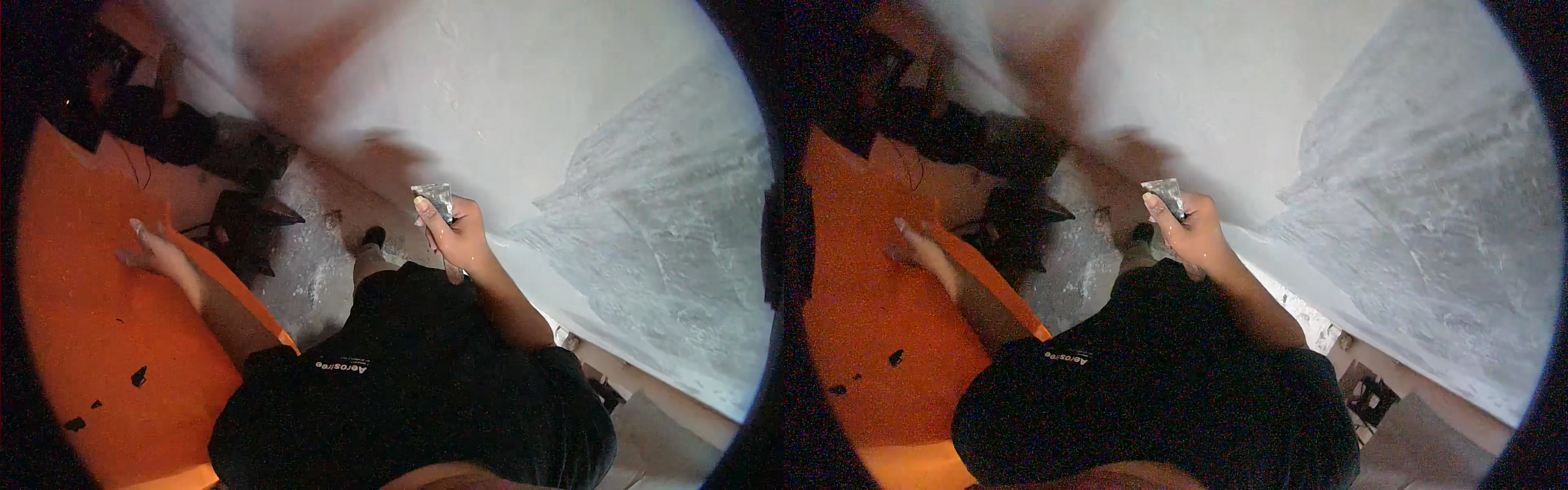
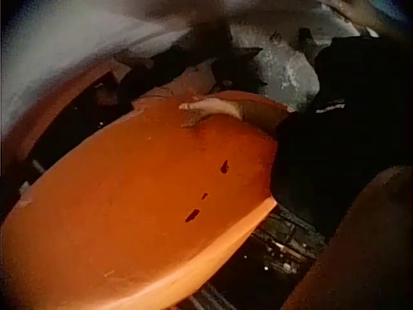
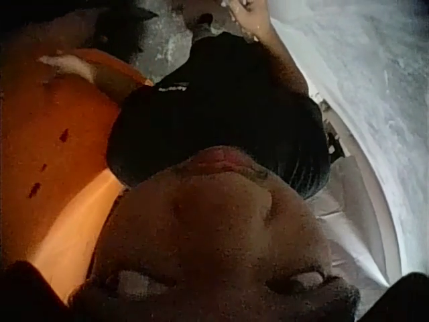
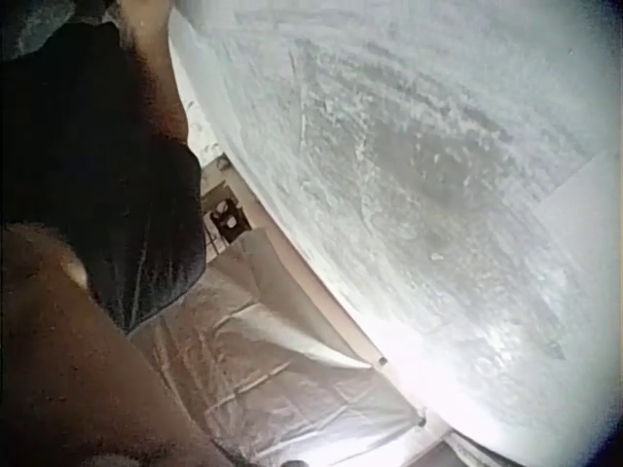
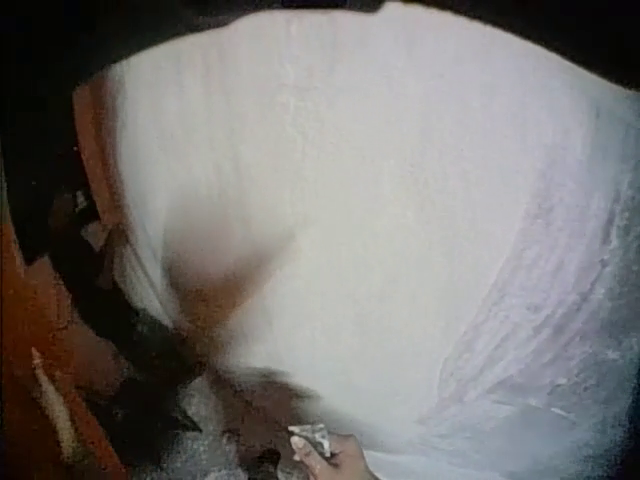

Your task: Scraping and smoothing a wall surface with a putty knife to prepare it for painting.

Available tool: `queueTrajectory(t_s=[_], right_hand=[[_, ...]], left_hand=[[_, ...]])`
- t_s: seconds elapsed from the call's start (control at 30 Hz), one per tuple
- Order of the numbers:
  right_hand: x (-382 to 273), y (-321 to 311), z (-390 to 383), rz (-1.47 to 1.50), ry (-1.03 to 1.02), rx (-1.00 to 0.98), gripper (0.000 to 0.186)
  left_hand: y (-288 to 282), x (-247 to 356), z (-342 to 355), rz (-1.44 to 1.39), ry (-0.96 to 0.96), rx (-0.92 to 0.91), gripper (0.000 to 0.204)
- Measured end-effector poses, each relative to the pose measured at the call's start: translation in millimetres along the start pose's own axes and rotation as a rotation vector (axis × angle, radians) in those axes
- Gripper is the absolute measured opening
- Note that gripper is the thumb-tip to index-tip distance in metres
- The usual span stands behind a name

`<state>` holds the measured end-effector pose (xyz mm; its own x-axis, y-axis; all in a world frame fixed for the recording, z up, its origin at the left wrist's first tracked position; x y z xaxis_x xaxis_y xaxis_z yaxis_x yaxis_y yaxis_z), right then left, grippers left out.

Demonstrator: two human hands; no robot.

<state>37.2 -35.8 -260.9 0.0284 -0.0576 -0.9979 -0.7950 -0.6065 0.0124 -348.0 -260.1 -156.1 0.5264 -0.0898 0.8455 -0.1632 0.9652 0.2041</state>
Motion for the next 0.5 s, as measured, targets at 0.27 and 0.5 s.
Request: queueTrajectory(t_s=[0.27,0.5], right_hand=[[-3,10,3,-0.053,-0.051,-0.118,0.031],[6,1,1,-0.082,0.018,-0.109,0.032]], left_hand=[[-40,16,17,0.193,-0.025,0.237,0.088],[-39,26,22,0.012,0.053,0.197,0.091]])
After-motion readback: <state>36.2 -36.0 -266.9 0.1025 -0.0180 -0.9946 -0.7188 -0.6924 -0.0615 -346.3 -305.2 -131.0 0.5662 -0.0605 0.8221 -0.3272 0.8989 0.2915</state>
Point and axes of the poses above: each hand's wrist, its own z-axis towards the middle knuckle, its own y-axis out of the palm, x = y × z, the point moved 3 cm from there along z, towards the middle knuckle, and after that the axes turned 4 degrees about -z, right-handed, at the moved point
